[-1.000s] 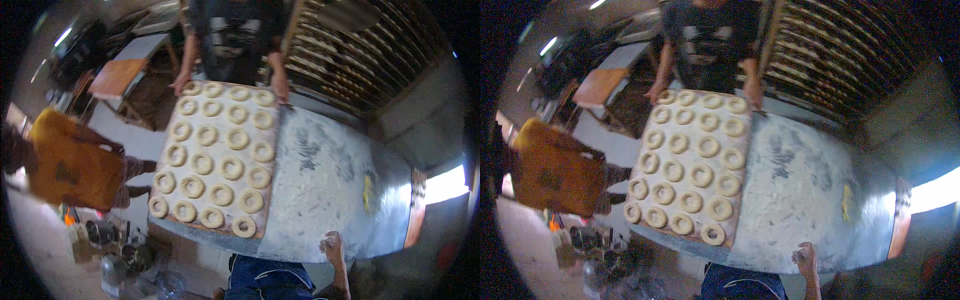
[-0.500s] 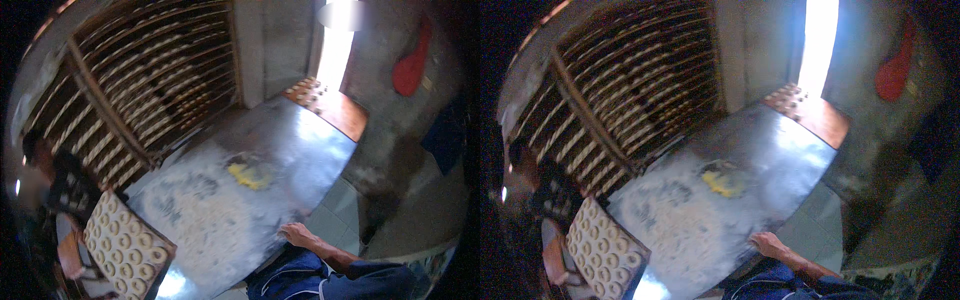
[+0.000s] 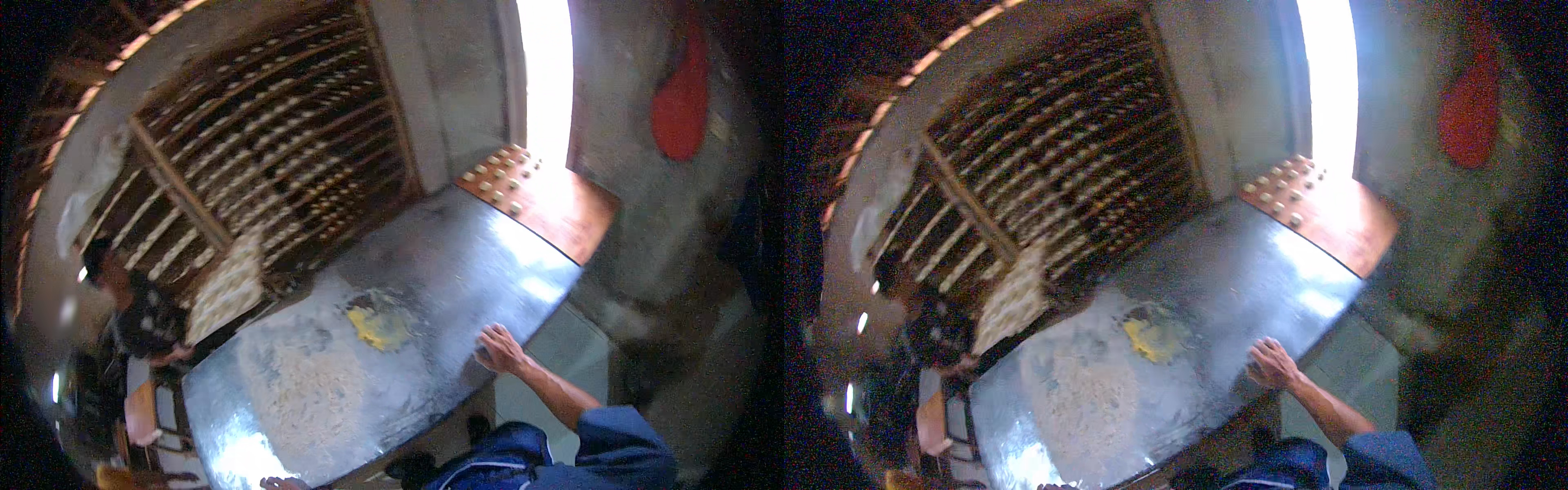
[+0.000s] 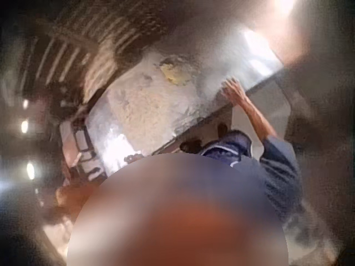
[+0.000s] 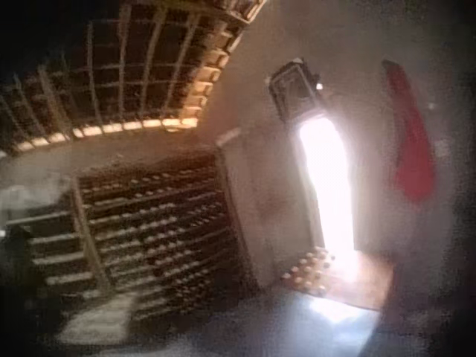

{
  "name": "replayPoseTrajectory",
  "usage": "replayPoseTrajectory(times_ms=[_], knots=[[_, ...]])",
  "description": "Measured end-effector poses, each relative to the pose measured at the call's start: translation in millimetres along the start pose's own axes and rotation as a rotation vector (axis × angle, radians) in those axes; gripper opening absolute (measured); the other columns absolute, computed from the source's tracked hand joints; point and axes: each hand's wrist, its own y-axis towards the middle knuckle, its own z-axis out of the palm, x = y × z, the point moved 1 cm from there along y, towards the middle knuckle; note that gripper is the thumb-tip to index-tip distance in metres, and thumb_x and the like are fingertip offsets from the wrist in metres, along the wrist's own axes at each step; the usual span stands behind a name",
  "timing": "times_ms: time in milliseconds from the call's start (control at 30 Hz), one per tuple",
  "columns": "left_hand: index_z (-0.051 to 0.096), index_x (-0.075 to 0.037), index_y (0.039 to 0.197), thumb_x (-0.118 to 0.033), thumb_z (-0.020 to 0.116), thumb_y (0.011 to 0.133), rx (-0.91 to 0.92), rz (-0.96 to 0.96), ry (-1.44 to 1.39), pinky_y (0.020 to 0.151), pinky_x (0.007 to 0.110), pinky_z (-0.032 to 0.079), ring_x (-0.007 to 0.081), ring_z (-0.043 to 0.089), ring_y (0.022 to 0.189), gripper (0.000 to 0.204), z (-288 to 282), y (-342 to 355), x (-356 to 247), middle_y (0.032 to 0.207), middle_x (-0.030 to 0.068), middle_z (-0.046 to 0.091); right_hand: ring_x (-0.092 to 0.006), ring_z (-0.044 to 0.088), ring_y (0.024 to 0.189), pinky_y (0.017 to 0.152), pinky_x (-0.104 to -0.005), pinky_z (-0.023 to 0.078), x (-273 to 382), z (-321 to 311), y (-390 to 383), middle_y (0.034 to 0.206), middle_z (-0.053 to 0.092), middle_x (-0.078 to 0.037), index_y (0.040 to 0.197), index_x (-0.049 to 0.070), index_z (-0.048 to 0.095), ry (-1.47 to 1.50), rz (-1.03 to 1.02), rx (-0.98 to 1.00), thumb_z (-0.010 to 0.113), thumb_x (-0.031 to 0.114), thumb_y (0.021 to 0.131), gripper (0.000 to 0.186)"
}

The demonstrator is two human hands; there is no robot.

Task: The person shapes dough balls into ring-shaped pastries by hand and places them on a wooden board. Two coworkers also shape dough at the same table, and the finished rings are arranged in rows on the board.

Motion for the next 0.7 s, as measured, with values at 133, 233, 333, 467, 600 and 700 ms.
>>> replayPoseTrajectory(times_ms=[133,233,333,467,600,700], knots=[[0.053,0.004,0.116,-0.025,0.060,0.087,0.050,-0.484,-0.335,0.095,0.043,0.042,0.0327,0.050,0.110,0.042,-10.0,15.4,-10.2,0.108,0.0187,0.060,-0.0377,0.051,0.097,0.088,-0.0474,0.043,-3.7,0.2,-1.6,0.098,0.054,-0.016,0.099,0.007,0.056,0.092,0.067,0.016,0.068,0.030,0.076,0.035],[0.053,0.003,0.115,-0.025,0.059,0.087,0.051,-0.573,-0.356,0.094,0.043,0.043,0.0329,0.050,0.109,0.040,-17.1,10.0,-16.0,0.107,0.0186,0.060,-0.0380,0.053,0.093,0.089,-0.0469,0.042,-10.3,9.9,-6.4,0.096,0.055,-0.017,0.098,0.005,0.056,0.090,0.061,-0.004,0.069,0.029,0.074,0.037],[0.053,0.003,0.114,-0.024,0.058,0.088,0.041,-0.617,-0.365,0.093,0.043,0.043,0.0331,0.050,0.108,0.038,-18.3,7.9,-19.6,0.106,0.0185,0.060,-0.0377,0.053,0.093,0.091,-0.0474,0.042,-16.1,13.5,-7.0,0.095,0.055,-0.017,0.096,0.004,0.056,0.084,0.082,0.014,0.070,0.029,0.072,0.037],[0.053,0.003,0.112,-0.024,0.057,0.089,0.019,-0.646,-0.365,0.092,0.043,0.043,0.0333,0.051,0.106,0.036,-6.9,2.7,-14.6,0.105,0.0184,0.060,-0.0367,0.055,0.092,0.094,-0.0482,0.041,-17.8,11.4,-6.2,0.091,0.057,-0.015,0.088,0.005,0.055,0.114,0.112,-0.014,0.071,0.026,0.070,0.031],[0.054,0.002,0.111,-0.023,0.056,0.089,0.019,-0.688,-0.350,0.090,0.044,0.043,0.0336,0.051,0.104,0.034,-15.4,1.1,-17.7,0.103,0.0183,0.059,-0.0362,0.057,0.085,0.095,-0.0486,0.041,-8.8,6.2,-0.1,0.083,0.058,-0.013,0.083,0.006,0.056,0.103,0.120,-0.033,0.071,0.025,0.070,0.028],[0.054,0.002,0.109,-0.023,0.055,0.090,0.010,-0.706,-0.361,0.089,0.044,0.043,0.0337,0.052,0.103,0.032,-15.9,10.2,-25.7,0.102,0.0182,0.059,-0.0347,0.058,0.083,0.094,-0.0490,0.040,-9.6,6.6,-1.0,0.078,0.058,-0.011,0.078,0.007,0.057,0.100,0.151,-0.078,0.070,0.025,0.072,0.023]])
